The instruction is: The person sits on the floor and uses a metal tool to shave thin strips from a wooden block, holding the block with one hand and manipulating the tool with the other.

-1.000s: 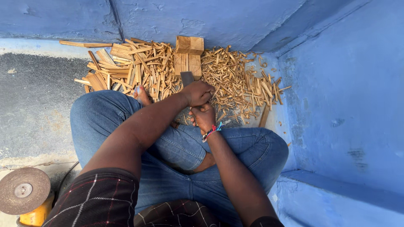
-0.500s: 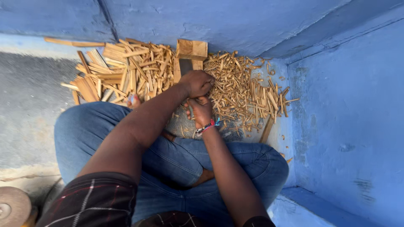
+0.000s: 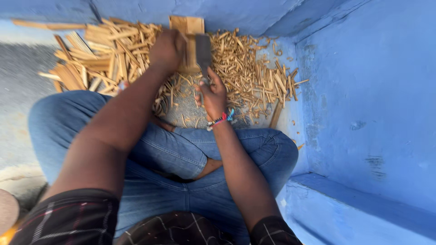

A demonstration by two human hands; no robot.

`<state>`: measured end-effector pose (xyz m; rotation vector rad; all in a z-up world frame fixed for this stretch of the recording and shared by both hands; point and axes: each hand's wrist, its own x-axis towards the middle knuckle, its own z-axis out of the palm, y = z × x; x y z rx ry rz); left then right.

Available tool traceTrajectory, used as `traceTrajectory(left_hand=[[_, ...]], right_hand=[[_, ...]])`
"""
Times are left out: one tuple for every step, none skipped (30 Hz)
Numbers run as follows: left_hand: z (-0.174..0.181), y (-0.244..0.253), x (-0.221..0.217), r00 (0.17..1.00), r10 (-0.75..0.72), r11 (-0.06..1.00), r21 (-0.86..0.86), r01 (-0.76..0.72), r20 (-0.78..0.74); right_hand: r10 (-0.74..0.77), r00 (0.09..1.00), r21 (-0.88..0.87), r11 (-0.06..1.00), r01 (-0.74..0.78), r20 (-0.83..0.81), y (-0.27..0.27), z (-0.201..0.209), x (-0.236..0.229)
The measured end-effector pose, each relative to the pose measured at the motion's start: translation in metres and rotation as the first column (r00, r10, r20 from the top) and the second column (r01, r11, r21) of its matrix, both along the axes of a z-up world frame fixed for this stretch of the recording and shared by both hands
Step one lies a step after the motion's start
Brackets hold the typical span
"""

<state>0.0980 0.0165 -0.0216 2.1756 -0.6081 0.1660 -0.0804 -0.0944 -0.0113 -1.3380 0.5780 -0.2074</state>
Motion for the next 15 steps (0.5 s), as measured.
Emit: traceTrajectory(left_hand=[[-0.002,-0.002,-0.003,0.993,-0.031,0.976,0.211,0.055,-0.114],[-0.006,-0.007,-0.009,0.972,-0.031,0.905,0.405,0.126,-0.233],[-0.012,-0.010,-0.016,0.972,-0.024,0.895,0.428,0.126,-0.236],[-0.016,-0.013,-0.018,0.972,-0.016,0.884,0.450,0.124,-0.236],[-0.020,-0.015,-0.020,0.966,0.015,0.893,0.437,0.102,-0.257],[-0.022,-0.017,-0.020,0.961,0.044,0.901,0.426,0.079,-0.272],[-0.021,-0.014,-0.015,0.955,0.071,0.909,0.414,0.056,-0.287],[-0.019,-0.008,-0.009,0.975,0.054,0.933,0.360,0.028,-0.214],[-0.016,0.000,-0.009,0.990,0.039,0.953,0.303,0.005,-0.138],[-0.011,0.006,-0.008,0.998,0.030,0.971,0.239,-0.014,-0.061],[-0.003,0.009,-0.007,1.000,-0.013,0.994,0.110,0.015,-0.014],[0.008,0.012,-0.005,0.998,-0.047,0.999,-0.020,0.048,0.041],[0.021,0.016,-0.003,0.992,-0.076,0.985,-0.146,0.091,0.101],[0.035,0.018,-0.005,0.989,-0.121,0.969,-0.207,0.137,0.088],[0.050,0.019,-0.007,0.983,-0.167,0.947,-0.266,0.182,0.078]], right_hand=[[-0.017,1.000,-0.029,0.999,0.016,-0.005,-0.002,-0.003,-0.005],[-0.034,0.999,-0.058,0.998,0.033,-0.014,-0.003,-0.009,-0.009],[-0.038,0.999,-0.062,0.997,0.038,-0.010,-0.003,-0.016,-0.013],[-0.042,0.999,-0.068,0.997,0.042,-0.004,-0.004,-0.024,-0.014],[-0.047,0.999,-0.074,0.996,0.047,0.002,-0.004,-0.032,-0.016],[-0.061,0.998,-0.085,0.995,0.060,-0.020,-0.003,-0.039,-0.015],[-0.077,0.996,-0.096,0.993,0.072,-0.041,-0.001,-0.045,-0.013],[-0.093,0.994,-0.107,0.990,0.086,-0.061,0.000,-0.051,-0.012],[-0.078,0.995,-0.085,0.994,0.073,-0.059,0.002,-0.057,-0.012],[-0.059,0.997,-0.068,0.996,0.056,-0.057,0.002,-0.061,-0.011],[-0.040,0.998,-0.050,0.998,0.037,-0.054,0.003,-0.064,-0.011],[-0.024,0.998,-0.056,0.998,0.021,-0.063,0.004,-0.066,-0.009],[-0.009,0.997,-0.061,0.998,0.004,-0.073,0.007,-0.067,-0.007],[0.009,0.996,-0.067,0.998,-0.015,-0.088,0.010,-0.068,-0.007],[0.022,0.995,-0.050,0.998,-0.027,-0.100,0.011,-0.068,-0.006]])
